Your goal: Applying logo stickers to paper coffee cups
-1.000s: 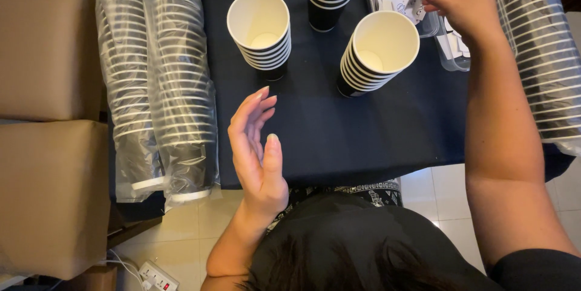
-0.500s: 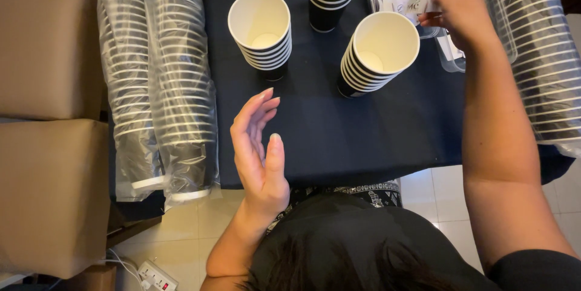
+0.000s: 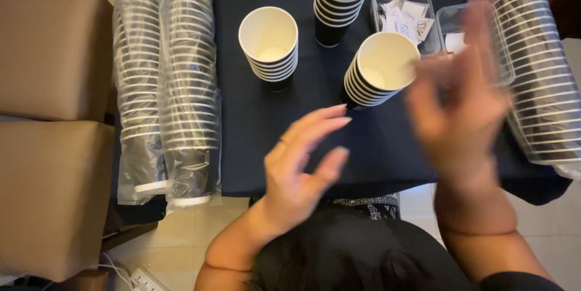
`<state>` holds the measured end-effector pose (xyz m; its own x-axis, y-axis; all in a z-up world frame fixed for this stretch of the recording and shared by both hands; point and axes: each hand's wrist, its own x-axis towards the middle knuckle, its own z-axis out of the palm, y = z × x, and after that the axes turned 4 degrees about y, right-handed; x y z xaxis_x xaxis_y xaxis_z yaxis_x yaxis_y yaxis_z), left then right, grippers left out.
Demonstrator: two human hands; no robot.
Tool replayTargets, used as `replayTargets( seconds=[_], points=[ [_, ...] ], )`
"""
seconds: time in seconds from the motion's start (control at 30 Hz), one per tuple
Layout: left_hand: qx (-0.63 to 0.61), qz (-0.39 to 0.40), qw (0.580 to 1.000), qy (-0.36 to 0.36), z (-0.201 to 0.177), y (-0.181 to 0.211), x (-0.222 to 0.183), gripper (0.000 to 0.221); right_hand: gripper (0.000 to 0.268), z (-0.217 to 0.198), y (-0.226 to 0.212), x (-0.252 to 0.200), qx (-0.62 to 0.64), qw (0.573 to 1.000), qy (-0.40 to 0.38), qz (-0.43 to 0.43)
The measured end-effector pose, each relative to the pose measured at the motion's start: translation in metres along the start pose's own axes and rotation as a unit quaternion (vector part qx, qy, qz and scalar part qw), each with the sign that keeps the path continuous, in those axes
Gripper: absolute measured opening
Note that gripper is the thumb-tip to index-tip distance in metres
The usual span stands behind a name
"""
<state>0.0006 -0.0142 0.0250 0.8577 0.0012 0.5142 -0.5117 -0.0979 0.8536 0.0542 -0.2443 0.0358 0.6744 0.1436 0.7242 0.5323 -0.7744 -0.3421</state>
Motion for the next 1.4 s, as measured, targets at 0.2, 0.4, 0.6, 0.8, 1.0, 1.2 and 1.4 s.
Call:
replayTargets(
  seconds=[0.2,0.4,0.6,0.8,1.0,1.2,1.4],
  points=[
    [0.023,0.008,1.0,0.008,0.013,-0.002,-0.005,0.052,0.017,0.03,-0.062,-0.019,0.079,0.996,0.013,-0.033],
    [-0.08,-0.064,0.991,0.09,0.007,-0.007,-0.01,0.045,0.025,0.022,-0.079,-0.01,0.169,0.98,-0.069,-0.075],
    [-0.027,-0.015,0.996,0.08,0.0,0.0,-0.005,0.019,0.016,0.022,-0.077,-0.015,0.308,0.942,-0.088,0.102],
    [-0.029,-0.015,0.998,0.062,0.003,0.007,0.0,0.014,0.009,0.025,-0.069,-0.024,0.444,0.851,-0.079,0.268],
    [-0.156,-0.124,0.977,0.081,0.005,-0.002,-0.009,0.022,0.007,0.017,-0.067,-0.023,0.468,0.817,-0.115,0.316],
    [-0.244,-0.202,0.945,0.082,0.003,-0.002,-0.014,0.027,0.006,0.012,-0.069,-0.027,0.481,0.805,-0.12,0.326],
    [-0.27,-0.213,0.936,0.076,0.003,0.001,-0.015,0.027,0.004,0.006,-0.076,-0.024,0.465,0.811,-0.11,0.337]
  ],
)
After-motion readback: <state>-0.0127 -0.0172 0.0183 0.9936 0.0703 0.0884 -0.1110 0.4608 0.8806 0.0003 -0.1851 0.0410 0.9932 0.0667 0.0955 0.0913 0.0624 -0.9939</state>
